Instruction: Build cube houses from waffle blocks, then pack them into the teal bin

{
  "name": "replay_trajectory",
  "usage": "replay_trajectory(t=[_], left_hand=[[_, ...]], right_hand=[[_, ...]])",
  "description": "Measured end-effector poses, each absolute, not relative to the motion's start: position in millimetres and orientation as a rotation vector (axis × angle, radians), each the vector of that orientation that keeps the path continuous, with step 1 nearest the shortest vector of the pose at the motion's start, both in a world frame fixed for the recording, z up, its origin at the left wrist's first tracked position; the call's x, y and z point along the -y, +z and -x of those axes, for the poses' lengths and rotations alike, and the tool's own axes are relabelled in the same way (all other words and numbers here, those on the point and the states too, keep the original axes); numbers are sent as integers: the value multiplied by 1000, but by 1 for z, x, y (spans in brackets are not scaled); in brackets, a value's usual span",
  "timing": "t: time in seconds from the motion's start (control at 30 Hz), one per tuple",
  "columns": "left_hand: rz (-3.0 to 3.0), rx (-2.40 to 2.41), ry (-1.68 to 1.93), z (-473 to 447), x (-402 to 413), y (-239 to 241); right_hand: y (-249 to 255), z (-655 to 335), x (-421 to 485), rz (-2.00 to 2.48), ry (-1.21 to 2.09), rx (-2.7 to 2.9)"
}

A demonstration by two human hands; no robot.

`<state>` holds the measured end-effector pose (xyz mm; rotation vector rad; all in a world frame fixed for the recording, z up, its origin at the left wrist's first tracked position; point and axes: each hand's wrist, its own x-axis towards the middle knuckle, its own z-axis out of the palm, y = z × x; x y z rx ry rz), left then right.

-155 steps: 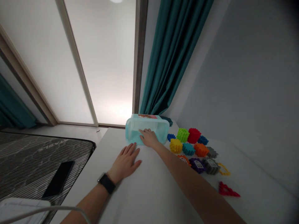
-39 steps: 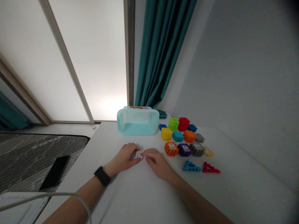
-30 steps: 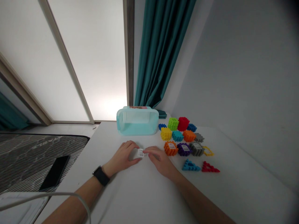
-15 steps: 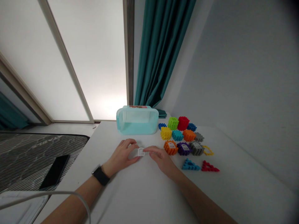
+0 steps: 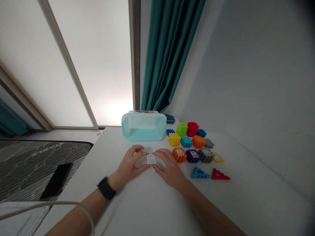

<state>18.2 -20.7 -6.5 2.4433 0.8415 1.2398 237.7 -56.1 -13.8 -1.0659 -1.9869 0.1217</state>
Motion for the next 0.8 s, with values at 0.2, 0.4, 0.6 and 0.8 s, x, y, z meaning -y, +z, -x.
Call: replay_trajectory(t=[0.2, 0.4, 0.6, 0.8], left_hand=[[-2444, -834, 1220, -19, 21, -6], [-2444, -829, 1195, -18, 22, -5], [-2443, -819, 1200, -20, 22, -4], [-2474, -805, 1177, -20, 20, -5]], right_hand=[[-13, -237, 57, 1051, 100, 1987], [-10, -236, 59, 1044, 134, 2004], [-11, -237, 57, 1042, 199, 1999], [-10, -236, 57, 1036, 241, 1974]])
